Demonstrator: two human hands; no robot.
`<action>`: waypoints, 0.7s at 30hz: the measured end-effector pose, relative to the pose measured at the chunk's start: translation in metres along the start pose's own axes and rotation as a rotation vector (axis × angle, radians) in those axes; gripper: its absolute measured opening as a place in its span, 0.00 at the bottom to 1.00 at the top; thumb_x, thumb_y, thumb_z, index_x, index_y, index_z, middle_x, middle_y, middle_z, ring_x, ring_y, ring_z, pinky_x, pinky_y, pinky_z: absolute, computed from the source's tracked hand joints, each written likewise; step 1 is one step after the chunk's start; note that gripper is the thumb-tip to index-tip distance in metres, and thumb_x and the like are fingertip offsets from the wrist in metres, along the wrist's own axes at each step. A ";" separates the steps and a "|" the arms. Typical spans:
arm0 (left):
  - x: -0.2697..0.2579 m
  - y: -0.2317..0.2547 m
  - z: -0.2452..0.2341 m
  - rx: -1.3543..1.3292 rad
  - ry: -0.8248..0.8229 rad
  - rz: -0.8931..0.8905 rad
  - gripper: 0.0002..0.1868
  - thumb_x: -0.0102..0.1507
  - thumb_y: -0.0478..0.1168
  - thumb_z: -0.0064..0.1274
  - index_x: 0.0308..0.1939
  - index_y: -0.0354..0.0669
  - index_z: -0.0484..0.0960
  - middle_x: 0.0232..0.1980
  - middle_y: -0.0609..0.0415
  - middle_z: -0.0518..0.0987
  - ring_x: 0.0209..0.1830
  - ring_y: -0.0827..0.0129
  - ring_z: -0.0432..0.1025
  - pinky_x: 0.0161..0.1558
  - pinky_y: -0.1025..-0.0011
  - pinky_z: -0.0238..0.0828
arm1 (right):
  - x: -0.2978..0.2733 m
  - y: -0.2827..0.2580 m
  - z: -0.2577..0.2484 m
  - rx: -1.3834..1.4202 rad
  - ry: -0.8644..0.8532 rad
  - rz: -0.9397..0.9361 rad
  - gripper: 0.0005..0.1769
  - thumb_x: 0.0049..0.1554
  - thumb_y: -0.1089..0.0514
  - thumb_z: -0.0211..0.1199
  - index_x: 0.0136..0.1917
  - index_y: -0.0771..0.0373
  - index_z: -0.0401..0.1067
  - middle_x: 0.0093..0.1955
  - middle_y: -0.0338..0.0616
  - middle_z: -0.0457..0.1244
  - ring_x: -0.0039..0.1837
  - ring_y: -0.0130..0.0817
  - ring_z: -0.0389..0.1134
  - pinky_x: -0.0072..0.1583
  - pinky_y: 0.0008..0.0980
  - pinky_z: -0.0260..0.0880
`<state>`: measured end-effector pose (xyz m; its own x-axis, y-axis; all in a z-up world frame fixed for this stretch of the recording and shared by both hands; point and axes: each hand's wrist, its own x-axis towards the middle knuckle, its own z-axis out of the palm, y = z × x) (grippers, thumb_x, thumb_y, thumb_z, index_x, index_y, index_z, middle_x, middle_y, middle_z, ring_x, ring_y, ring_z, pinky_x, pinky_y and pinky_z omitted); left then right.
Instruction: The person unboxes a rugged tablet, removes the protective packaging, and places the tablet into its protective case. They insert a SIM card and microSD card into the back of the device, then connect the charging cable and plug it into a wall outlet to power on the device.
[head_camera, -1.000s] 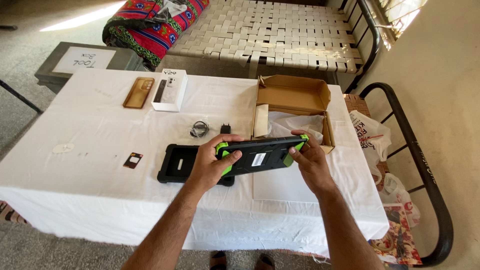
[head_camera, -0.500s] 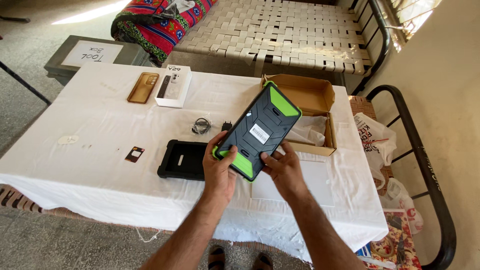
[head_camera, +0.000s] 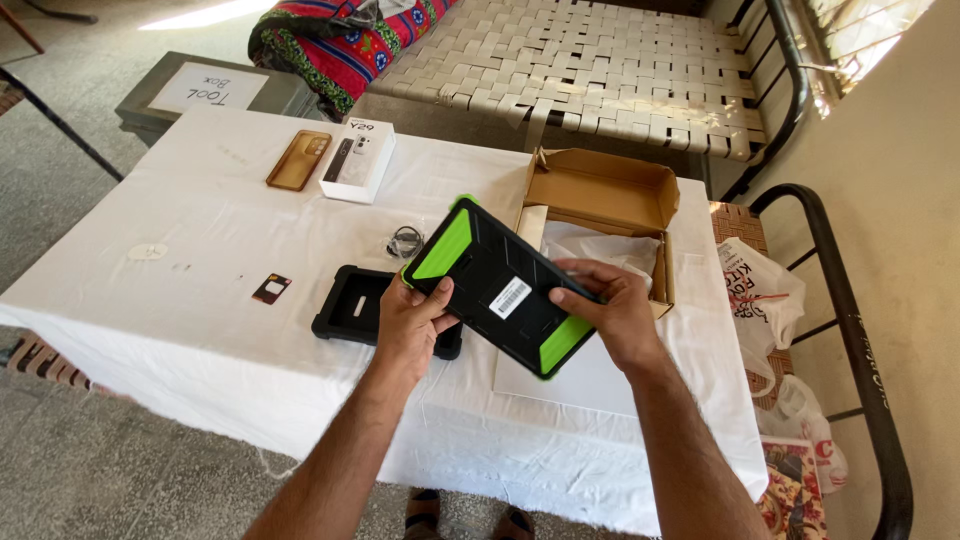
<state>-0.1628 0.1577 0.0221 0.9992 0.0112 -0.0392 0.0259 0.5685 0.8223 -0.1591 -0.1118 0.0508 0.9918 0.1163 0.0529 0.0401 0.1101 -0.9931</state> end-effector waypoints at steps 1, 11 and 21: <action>-0.002 -0.002 0.001 -0.040 0.053 -0.002 0.19 0.63 0.35 0.61 0.56 0.40 0.73 0.48 0.52 0.82 0.45 0.65 0.81 0.47 0.58 0.84 | -0.002 0.001 -0.003 0.131 0.011 -0.011 0.19 0.60 0.71 0.64 0.65 0.73 0.73 0.54 0.50 0.71 0.53 0.31 0.73 0.56 0.31 0.77; -0.032 -0.011 -0.021 -0.139 0.130 0.133 0.18 0.64 0.31 0.63 0.53 0.44 0.73 0.45 0.56 0.80 0.44 0.67 0.80 0.44 0.59 0.84 | -0.003 0.006 0.021 0.392 -0.066 -0.064 0.26 0.60 0.72 0.61 0.70 0.65 0.65 0.55 0.43 0.69 0.56 0.29 0.70 0.58 0.31 0.75; -0.016 0.033 -0.075 0.652 -0.079 0.076 0.22 0.63 0.38 0.70 0.56 0.35 0.80 0.45 0.50 0.79 0.42 0.67 0.73 0.42 0.68 0.74 | 0.001 0.044 0.054 0.304 0.068 -0.026 0.19 0.59 0.72 0.62 0.63 0.64 0.68 0.52 0.41 0.67 0.51 0.26 0.68 0.53 0.26 0.73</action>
<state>-0.1802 0.2384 0.0075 0.9976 -0.0426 0.0537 -0.0557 -0.0463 0.9974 -0.1627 -0.0535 0.0128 0.9972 0.0446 0.0603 0.0373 0.4035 -0.9142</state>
